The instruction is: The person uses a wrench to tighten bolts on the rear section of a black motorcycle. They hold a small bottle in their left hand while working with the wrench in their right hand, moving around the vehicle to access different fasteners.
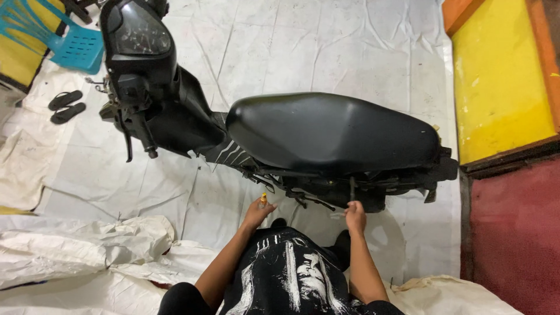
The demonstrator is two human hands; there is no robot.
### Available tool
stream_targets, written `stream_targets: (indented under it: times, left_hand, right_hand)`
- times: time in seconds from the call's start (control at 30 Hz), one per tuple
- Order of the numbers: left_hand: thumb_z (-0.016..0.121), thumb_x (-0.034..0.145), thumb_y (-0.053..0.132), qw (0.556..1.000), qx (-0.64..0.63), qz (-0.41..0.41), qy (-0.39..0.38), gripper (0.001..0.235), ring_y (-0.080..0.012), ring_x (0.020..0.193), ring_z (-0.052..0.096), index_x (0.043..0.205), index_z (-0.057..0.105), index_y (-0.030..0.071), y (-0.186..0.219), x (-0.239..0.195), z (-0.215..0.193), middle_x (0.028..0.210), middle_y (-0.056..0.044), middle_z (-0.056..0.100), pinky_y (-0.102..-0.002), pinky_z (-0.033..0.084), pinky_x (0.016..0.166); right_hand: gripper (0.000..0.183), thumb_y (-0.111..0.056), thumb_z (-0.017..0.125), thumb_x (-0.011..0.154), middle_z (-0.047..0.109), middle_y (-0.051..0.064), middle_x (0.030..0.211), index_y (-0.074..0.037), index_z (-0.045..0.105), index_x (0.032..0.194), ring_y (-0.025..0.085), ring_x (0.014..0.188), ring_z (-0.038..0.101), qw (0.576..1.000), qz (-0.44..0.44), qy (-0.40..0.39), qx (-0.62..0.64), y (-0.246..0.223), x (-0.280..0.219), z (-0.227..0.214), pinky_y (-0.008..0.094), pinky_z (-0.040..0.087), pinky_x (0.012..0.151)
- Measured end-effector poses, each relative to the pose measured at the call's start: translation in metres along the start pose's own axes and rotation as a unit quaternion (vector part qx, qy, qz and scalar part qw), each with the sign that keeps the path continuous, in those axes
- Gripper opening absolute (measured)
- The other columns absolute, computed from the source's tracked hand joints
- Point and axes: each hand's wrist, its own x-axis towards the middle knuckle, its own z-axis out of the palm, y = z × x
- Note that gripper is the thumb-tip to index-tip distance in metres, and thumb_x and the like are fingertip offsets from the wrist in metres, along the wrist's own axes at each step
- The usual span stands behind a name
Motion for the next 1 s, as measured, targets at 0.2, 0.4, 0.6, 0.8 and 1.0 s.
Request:
stream_targets:
  times: [0.2, 0.4, 0.6, 0.8, 1.0]
  left_hand:
    - [0.093, 0.074, 0.031, 0.996, 0.068, 0.054, -0.028, 0.039, -0.0197, 0.077, 0.06, 0.103, 0.072, 0.015, -0.02, 0.017, 0.008, 0.079, -0.007, 0.067, -0.031, 0.047, 0.073]
    - [0.092, 0.074, 0.042, 0.996, 0.068, 0.06, -0.025, 0.048, -0.0318, 0.098, 0.066, 0.098, 0.069, 0.008, 0.041, 0.017, 0.029, 0.096, -0.016, 0.07, -0.044, 0.048, 0.092]
    - [0.087, 0.073, 0.013, 0.978, -0.029, 0.197, -0.07, 0.025, -0.0106, 0.071, 0.062, 0.092, 0.072, 0.013, 0.111, 0.031, 0.059, 0.074, -0.001, 0.068, -0.025, 0.049, 0.073]
    - [0.089, 0.077, 0.025, 0.987, -0.059, 0.145, -0.048, 0.029, -0.0123, 0.059, 0.061, 0.092, 0.069, 0.011, 0.094, 0.017, 0.111, 0.065, -0.004, 0.064, -0.026, 0.048, 0.063]
    - [0.062, 0.089, 0.078, 0.99, 0.038, -0.019, -0.137, 0.071, -0.0217, 0.061, 0.06, 0.077, 0.068, 0.009, 0.065, -0.013, 0.11, 0.066, -0.013, 0.064, -0.035, 0.047, 0.062]
  right_hand:
    - [0.031, -0.027, 0.039, 0.111, 0.071, 0.004, 0.08, -0.013, 0.066, 0.11, 0.022, 0.08, 0.075, 0.999, 0.028, 0.018, 0.022, -0.014, -0.013, -0.008, 0.041, 0.052, 0.083]
    - [0.029, -0.034, 0.039, 0.111, 0.071, 0.0, 0.08, -0.019, 0.064, 0.111, 0.025, 0.083, 0.072, 0.996, 0.034, 0.078, 0.014, -0.012, -0.014, -0.025, 0.044, 0.05, 0.086]
    - [0.03, -0.033, 0.04, 0.111, 0.071, 0.004, 0.082, -0.016, 0.065, 0.11, 0.03, 0.084, 0.072, 0.999, 0.011, 0.039, 0.014, -0.017, -0.013, -0.025, 0.046, 0.05, 0.087]
    - [0.03, -0.036, 0.043, 0.106, 0.075, 0.007, 0.089, -0.018, 0.067, 0.109, 0.028, 0.083, 0.075, 0.999, 0.002, -0.011, -0.04, -0.005, -0.005, -0.011, 0.049, 0.053, 0.085]
    - [0.029, -0.036, 0.041, 0.106, 0.075, 0.005, 0.091, -0.021, 0.065, 0.113, 0.025, 0.084, 0.075, 0.998, 0.035, 0.052, -0.001, -0.011, -0.012, -0.016, 0.044, 0.054, 0.085]
